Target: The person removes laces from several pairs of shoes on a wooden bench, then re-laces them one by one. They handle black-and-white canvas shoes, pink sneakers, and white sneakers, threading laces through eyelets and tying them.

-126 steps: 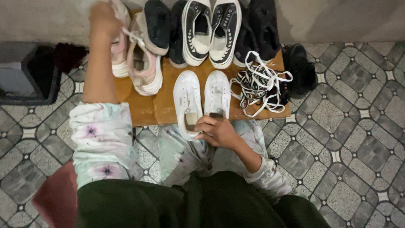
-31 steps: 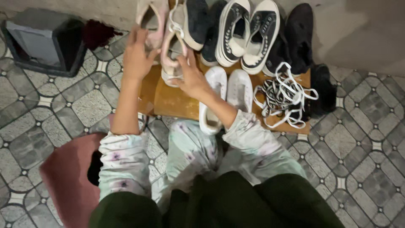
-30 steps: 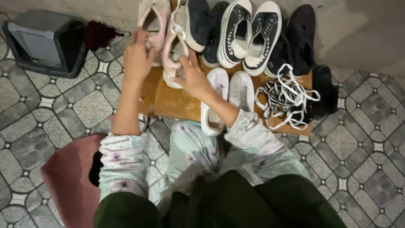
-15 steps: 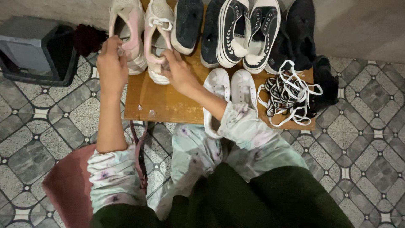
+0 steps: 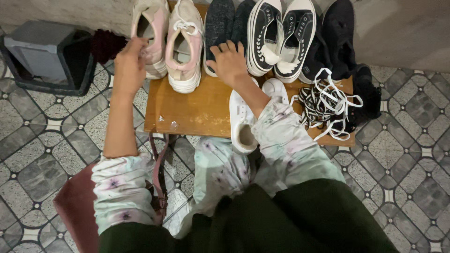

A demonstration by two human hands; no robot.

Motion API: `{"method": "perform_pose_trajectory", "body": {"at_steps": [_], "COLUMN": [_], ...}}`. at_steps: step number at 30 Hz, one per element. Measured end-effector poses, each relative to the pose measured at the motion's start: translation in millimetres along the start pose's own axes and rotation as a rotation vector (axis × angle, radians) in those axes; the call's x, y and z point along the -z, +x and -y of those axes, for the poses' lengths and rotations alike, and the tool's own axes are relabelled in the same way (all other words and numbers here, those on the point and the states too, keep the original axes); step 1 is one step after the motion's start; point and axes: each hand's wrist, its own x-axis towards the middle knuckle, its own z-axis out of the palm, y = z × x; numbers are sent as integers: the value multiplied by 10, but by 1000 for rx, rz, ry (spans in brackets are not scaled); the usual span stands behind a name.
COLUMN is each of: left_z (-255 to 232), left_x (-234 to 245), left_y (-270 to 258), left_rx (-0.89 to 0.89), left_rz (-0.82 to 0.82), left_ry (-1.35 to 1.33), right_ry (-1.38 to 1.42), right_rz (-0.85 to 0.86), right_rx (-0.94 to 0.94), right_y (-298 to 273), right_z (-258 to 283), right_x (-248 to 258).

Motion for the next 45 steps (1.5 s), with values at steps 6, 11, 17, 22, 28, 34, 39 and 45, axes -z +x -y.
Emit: {"method": "perform_pose_trajectory", "body": {"at_steps": [6, 11, 17, 22, 28, 34, 39, 45], "left_z": [-186, -173, 103, -46, -230, -274, -199, 84], "left_x": [-27, 17, -260, -363, -209, -263, -364, -365], "left_y": [-69, -139, 122, -1, -88, -108, -214, -358], "left_rx": [56, -48, -74, 145, 181, 156, 11, 285], "left_rz": [-19, -187, -72, -108, -59, -104, -263, -62], "left_ry": [66, -45, 212, -165, -212, -237, 26, -126], "right_ry": [155, 380, 396, 316, 150, 189, 293, 418], "right_rz": [-143, -399, -442, -208, -31, -141, -121, -157], "right_rx": [120, 110, 54, 301, 218, 226, 169, 68], "right_y": [-238, -874, -1046, -520, -238, -323, -347, -204], "right_z": [-125, -440, -322, 219, 637, 581, 602, 643], "right_x": [222, 783, 862, 647, 337, 255, 200, 44]}}
